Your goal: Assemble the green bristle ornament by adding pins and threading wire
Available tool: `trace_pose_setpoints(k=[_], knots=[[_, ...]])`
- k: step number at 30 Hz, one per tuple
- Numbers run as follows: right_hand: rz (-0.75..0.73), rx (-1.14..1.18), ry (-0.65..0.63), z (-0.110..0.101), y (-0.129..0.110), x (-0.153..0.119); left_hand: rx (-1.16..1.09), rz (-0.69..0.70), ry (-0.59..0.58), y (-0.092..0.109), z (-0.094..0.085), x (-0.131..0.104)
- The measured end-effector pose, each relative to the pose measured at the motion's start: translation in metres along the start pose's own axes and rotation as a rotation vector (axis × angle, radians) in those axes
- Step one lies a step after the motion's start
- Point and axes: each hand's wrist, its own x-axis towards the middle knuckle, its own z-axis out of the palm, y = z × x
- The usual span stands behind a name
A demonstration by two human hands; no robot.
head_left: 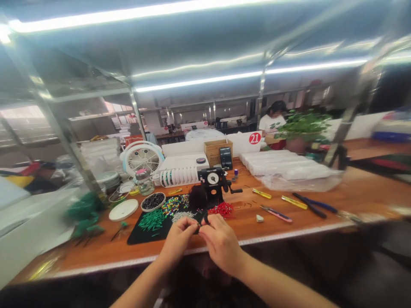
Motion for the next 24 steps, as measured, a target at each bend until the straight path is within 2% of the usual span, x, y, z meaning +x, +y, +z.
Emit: trace_pose_setpoints(k=[2,4,5,6,8,10,12,17,24], knots=[[-0.101,0.024,-0.023,-0.004,0.003,0.011,0.188,0.21,-0.053,0.003,-0.003,-0.003],[-0.082,0.06,-0.083,-0.008,0.008,0.024,0.378,0.408,-0.092,0.004,-0.004,-0.005],[-0.057,0.061,-0.106,-0.009,0.009,0.03,0.418,0.45,-0.088,0.004,-0.004,-0.005],[-0.041,0.059,-0.114,-0.01,0.01,0.035,0.386,0.417,-0.069,0.004,-0.004,-0.005],[-0.047,0.055,-0.084,-0.011,0.01,0.036,0.219,0.232,-0.021,0.002,-0.004,-0.003],[-0.077,0.073,-0.022,-0.011,0.007,0.028,0.037,0.025,0.011,0.0,-0.004,0.0],[-0.08,0.092,0.019,-0.009,0.005,0.013,-0.067,-0.088,0.007,-0.003,-0.003,0.002],[0.095,0.099,0.011,0.004,0.006,-0.017,-0.192,-0.16,-0.026,-0.004,0.003,0.0],[0.164,0.066,0.009,0.011,0.013,-0.017,-0.209,-0.19,-0.018,-0.009,0.005,0.002]])
